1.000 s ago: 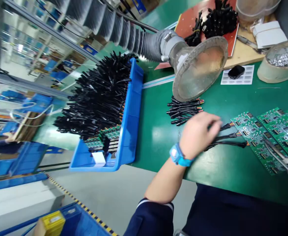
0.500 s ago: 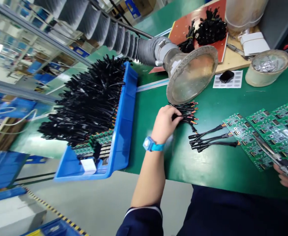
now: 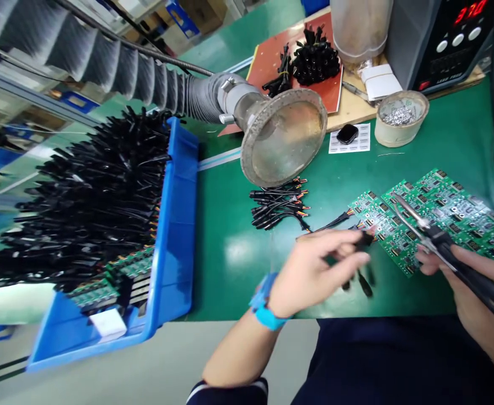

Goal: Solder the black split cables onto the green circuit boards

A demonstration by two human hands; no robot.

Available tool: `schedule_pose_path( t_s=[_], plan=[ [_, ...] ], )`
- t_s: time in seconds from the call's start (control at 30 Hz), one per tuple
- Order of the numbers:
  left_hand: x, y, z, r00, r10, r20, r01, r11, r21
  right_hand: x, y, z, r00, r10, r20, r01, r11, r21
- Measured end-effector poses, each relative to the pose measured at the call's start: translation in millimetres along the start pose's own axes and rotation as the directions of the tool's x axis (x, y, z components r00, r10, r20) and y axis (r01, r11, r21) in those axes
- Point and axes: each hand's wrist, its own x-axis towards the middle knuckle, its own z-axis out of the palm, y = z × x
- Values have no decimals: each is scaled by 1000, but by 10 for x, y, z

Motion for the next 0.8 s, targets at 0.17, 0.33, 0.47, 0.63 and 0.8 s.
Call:
schedule_pose_path(
  t_s=[0.17,0.33,0.47,0.63,0.8],
  plan=[
    [49,-110,447,895,-277,350,423,777,-466,299,-116,242,982,186,-35,-181,977,110],
    [67,-171,448,870,-319,377,481,722,-497,319,-50,301,966,257,5,-250,935,251],
    [75,-130,448,850,-336,406,517,682,-517,318,-41,298,956,286,59,-289,897,333],
    [93,-117,498,876,-323,357,482,576,-661,321,-36,312,957,276,91,-290,886,363],
    [91,-140,498,861,-296,414,509,485,-711,307,-92,366,958,278,78,-281,839,465]
  ],
)
